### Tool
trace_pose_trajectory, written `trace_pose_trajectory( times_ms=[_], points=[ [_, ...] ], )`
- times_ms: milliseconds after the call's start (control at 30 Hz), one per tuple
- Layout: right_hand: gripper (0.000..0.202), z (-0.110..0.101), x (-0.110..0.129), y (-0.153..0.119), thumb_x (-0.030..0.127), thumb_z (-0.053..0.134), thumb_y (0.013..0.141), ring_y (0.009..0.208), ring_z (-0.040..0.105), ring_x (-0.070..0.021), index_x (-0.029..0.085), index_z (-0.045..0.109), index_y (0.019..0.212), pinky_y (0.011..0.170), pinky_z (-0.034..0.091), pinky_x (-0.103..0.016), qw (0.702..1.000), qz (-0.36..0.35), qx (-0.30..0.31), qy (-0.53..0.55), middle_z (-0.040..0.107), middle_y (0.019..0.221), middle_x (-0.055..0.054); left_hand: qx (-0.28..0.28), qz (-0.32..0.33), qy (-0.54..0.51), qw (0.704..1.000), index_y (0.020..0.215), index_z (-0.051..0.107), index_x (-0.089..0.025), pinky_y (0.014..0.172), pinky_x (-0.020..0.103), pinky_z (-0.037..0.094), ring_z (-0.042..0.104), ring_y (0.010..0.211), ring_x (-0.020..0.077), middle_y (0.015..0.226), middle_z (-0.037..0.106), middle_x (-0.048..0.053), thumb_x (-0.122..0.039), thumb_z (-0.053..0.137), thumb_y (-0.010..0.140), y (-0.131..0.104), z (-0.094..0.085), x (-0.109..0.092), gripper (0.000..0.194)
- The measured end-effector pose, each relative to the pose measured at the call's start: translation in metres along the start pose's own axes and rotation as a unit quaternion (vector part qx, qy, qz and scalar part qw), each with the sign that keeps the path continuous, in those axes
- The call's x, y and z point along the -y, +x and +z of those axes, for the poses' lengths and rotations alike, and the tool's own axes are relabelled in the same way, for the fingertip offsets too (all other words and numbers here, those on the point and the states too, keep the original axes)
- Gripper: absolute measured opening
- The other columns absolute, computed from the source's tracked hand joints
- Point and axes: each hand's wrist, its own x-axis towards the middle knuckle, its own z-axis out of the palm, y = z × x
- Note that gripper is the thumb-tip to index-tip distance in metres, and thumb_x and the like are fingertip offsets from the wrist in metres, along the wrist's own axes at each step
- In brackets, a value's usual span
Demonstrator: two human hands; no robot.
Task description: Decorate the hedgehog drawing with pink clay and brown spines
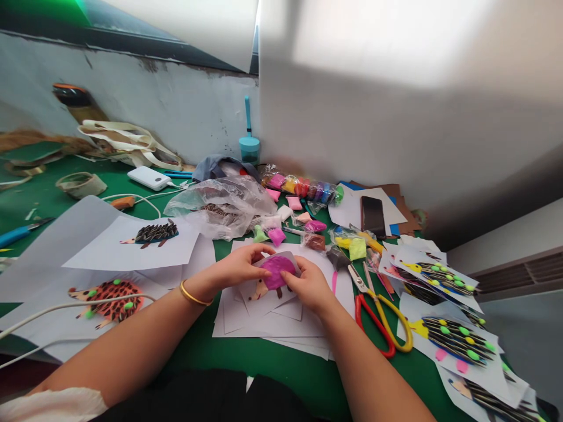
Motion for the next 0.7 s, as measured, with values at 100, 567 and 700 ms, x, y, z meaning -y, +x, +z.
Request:
trace_pose_trajectory(
  times_ms=[100, 567, 700],
  points=[
    [0.031, -0.0005, 0.0006, 0.0002, 0.039, 0.069, 0.077, 0.087, 0.066, -0.0246, 0.018, 0.069, 0.1, 0.08, 0.051, -0.035, 1.0, 0.006, -0.008, 0.008, 0.073, 0.095, -0.005, -0.003, -0.003, -0.004, 1.0, 0.119, 0.063, -0.015, 0.061, 0.023, 0.041, 0.053, 0.067, 0.0123, 0.074, 0.057, -0.002, -0.027, 0.071, 0.07, 0.0019, -0.0019, 0.0028, 0.051],
    [0.027, 0.002, -0.0018, -0.0014, 0.033, 0.069, 0.078, 0.066, 0.06, -0.0171, 0.017, 0.068, 0.099, 0.061, 0.047, -0.028, 1.0, 0.008, 0.023, 0.002, 0.069, 0.08, -0.001, 0.015, 0.006, -0.039, 0.999, 0.108, 0.065, -0.014, 0.059, 0.024, 0.043, 0.056, 0.063, 0.0126, 0.069, 0.061, -0.001, -0.028, 0.07, 0.071, 0.0041, 0.0, 0.0055, 0.041],
    [0.029, 0.0004, -0.0005, -0.0024, 0.034, 0.064, 0.082, 0.065, 0.06, -0.0157, 0.018, 0.066, 0.107, 0.06, 0.047, -0.027, 0.999, 0.007, 0.038, 0.027, 0.068, 0.084, -0.001, 0.016, 0.007, -0.03, 0.999, 0.11, 0.066, -0.014, 0.058, 0.024, 0.045, 0.058, 0.063, 0.0131, 0.07, 0.062, -0.001, -0.028, 0.07, 0.072, 0.0041, -0.0024, 0.0059, 0.041]
  ],
)
